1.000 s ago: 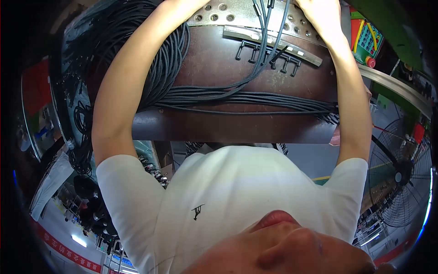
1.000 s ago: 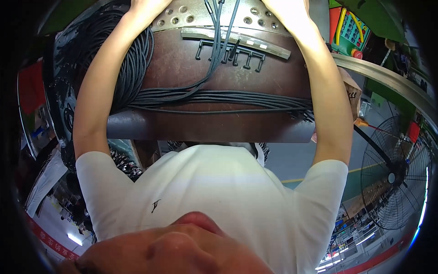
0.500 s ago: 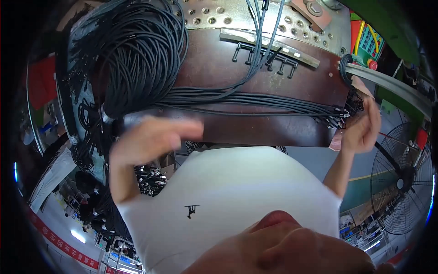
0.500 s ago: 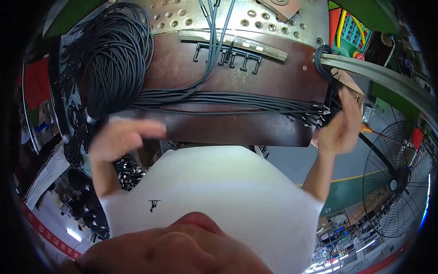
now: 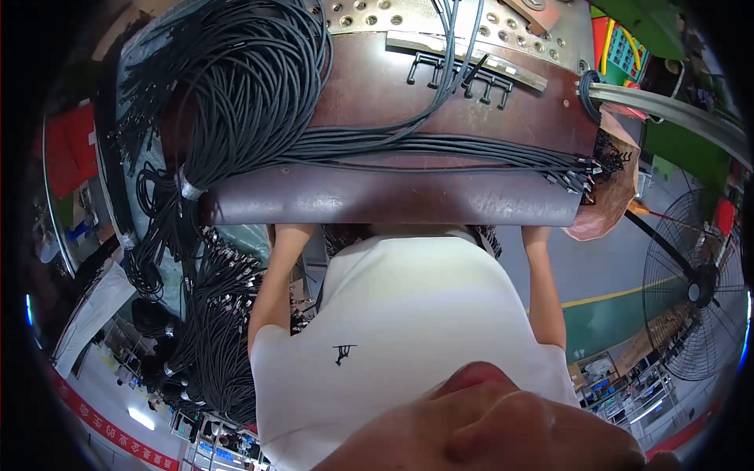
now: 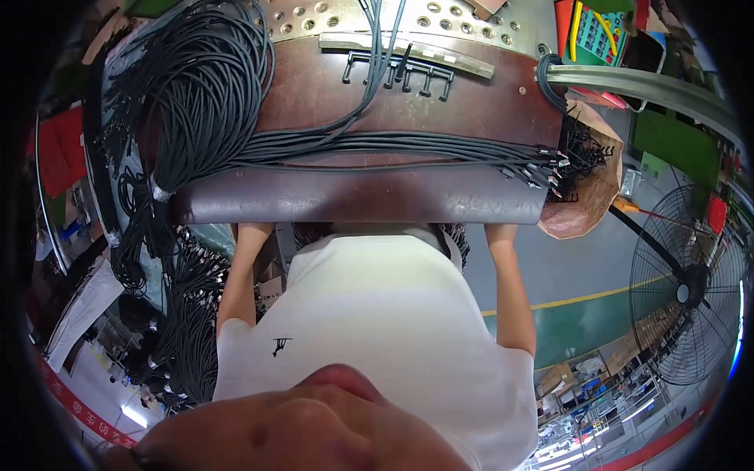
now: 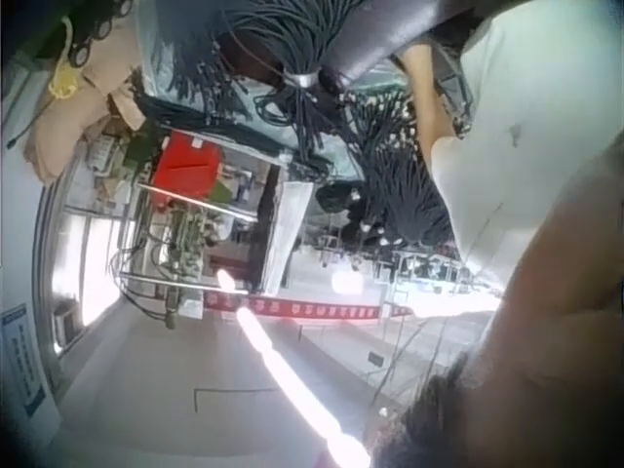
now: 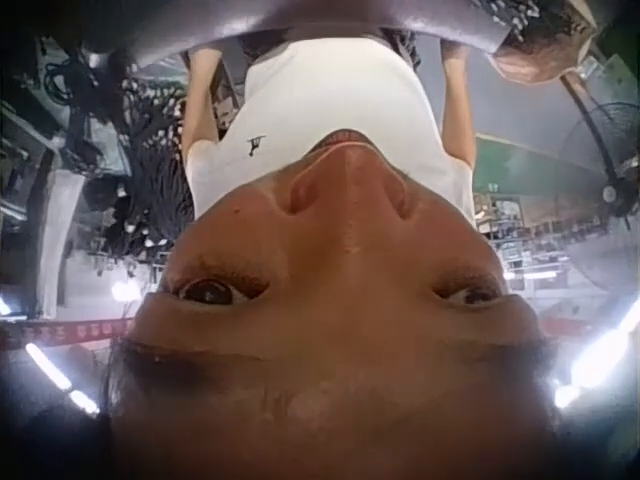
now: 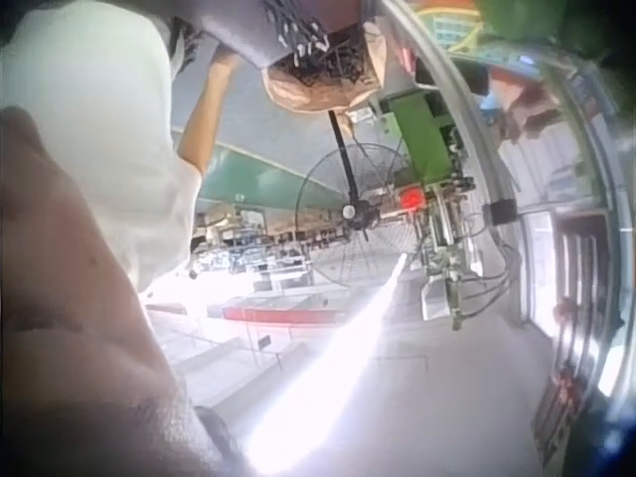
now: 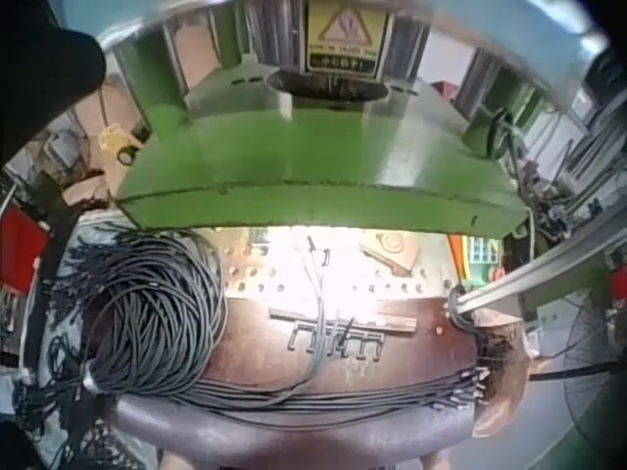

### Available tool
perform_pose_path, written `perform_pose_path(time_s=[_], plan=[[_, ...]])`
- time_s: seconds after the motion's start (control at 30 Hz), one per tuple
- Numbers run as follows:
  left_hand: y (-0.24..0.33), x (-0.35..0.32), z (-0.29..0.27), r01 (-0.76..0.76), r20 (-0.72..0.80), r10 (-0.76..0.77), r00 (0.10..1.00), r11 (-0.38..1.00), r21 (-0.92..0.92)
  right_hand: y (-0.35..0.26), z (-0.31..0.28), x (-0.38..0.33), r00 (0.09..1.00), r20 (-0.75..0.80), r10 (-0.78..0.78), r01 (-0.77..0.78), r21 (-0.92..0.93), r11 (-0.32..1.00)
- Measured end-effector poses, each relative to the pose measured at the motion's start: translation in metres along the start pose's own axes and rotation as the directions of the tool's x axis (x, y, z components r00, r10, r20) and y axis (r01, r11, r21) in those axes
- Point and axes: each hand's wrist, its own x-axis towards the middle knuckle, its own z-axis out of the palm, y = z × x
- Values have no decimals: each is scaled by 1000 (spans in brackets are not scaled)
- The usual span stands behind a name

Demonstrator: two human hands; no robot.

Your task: Organizing and sorting multiple black cables on a workbench in a factory environment.

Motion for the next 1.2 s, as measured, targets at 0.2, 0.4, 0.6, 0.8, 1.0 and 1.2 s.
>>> perform_pose_path(time_s=[0.2,0.4,0.6,0.8,1.0,1.2], plan=[[-10,12,15,-17,28,14,1000,995,102,-23,-14,11,985,-173,21,-7,82,997],[-3,15,2,-29,-53,31,998,998,47,-29,-20,14,989,-119,92,-81,90,993],[51,4,-58,16,-101,-18,995,1000,-27,-67,-89,19,998,30,53,-49,-102,994],[137,29,-140,-314,95,474,875,708,-633,-149,-189,97,795,410,-447,137,597,790],[210,117,-108,-568,-485,596,640,792,225,-171,-137,198,629,-553,-546,398,-374,838],[208,137,-112,-585,-452,636,625,766,268,-100,-164,138,863,-463,-202,243,30,970]])
